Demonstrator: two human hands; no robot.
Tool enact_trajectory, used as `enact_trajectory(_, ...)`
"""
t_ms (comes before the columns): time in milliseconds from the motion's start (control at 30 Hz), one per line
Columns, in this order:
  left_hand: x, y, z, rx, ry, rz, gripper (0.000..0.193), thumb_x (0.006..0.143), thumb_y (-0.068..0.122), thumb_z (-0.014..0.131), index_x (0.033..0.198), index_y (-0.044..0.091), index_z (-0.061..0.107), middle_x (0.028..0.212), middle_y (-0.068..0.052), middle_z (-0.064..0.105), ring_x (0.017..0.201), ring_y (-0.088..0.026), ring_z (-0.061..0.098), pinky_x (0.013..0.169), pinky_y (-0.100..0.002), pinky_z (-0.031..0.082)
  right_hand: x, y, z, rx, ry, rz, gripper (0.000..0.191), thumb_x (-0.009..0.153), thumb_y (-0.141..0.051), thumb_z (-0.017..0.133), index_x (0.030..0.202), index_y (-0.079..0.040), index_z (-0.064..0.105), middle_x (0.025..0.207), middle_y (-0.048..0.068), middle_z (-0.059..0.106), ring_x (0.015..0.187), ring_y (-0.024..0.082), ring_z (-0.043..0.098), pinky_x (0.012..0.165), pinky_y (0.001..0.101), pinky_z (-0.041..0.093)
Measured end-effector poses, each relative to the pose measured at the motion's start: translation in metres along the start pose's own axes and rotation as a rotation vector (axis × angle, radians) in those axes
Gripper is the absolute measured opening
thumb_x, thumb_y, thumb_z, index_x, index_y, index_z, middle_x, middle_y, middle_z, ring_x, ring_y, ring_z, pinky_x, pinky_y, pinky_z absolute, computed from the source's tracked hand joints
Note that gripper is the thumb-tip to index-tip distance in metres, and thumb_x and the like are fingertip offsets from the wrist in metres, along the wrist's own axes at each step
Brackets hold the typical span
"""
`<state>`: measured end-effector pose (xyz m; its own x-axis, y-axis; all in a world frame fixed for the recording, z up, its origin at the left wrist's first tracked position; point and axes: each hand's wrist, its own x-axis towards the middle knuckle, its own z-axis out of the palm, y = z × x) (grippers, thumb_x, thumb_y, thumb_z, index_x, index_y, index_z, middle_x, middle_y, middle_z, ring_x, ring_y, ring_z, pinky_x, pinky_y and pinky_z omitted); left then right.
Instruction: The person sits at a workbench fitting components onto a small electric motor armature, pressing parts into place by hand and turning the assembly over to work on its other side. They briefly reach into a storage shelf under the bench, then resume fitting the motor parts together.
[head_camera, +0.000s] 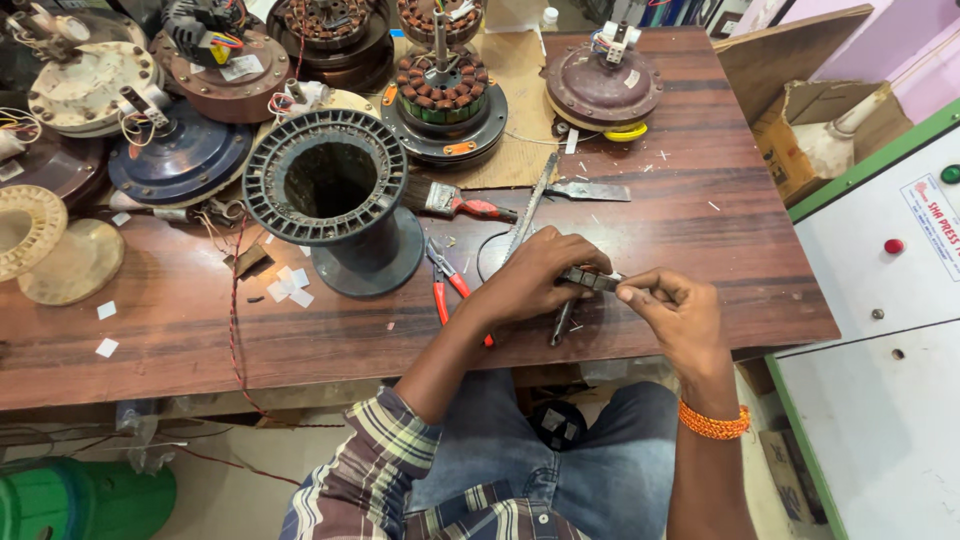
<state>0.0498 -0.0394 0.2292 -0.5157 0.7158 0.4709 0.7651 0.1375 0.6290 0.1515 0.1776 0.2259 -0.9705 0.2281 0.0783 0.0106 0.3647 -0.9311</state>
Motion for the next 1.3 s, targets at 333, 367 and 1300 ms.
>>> enact_trajectory(333,0.0,0.002,-0.003,-0.074,-0.032,-0.085,0.053,0.075,0.01,0.078,0.126,0.015,0.064,0.107,-0.001,0.071,0.098,-0.026,0.059,0.091,-0.039,0.045,-0.004,-0.018,0.007,-0.127,-0.025,0.047,0.017,0.087,-0.019,0.08,0.095,-0.004,0.079,0.059,-0.008,0.037,0.055,0.004,0.031,0.049,0.028,0.023)
enact_trajectory(367,0.0,0.0,-0.002,-0.057,-0.03,-0.068,0.051,0.076,0.011,0.079,0.124,0.016,0.065,0.106,-0.001,0.071,0.098,-0.026,0.06,0.091,-0.039,0.045,-0.008,-0.018,0.01,-0.232,-0.013,0.023,0.016,0.087,-0.019,0.08,0.096,-0.006,0.08,0.057,-0.005,0.037,0.054,0.006,0.032,0.048,0.0291,0.025)
enact_trajectory(1300,-0.068,0.014,0.078,-0.227,0.486,-0.315,0.013,0.092,0.016,0.075,0.097,0.006,0.069,0.067,-0.002,0.065,0.058,-0.011,0.06,0.054,-0.029,0.046,-0.009,-0.036,0.02,-0.479,0.102,-0.504,0.017,0.095,-0.022,0.076,0.097,-0.005,0.074,0.077,0.008,0.066,0.063,0.008,0.057,0.054,0.0309,0.045)
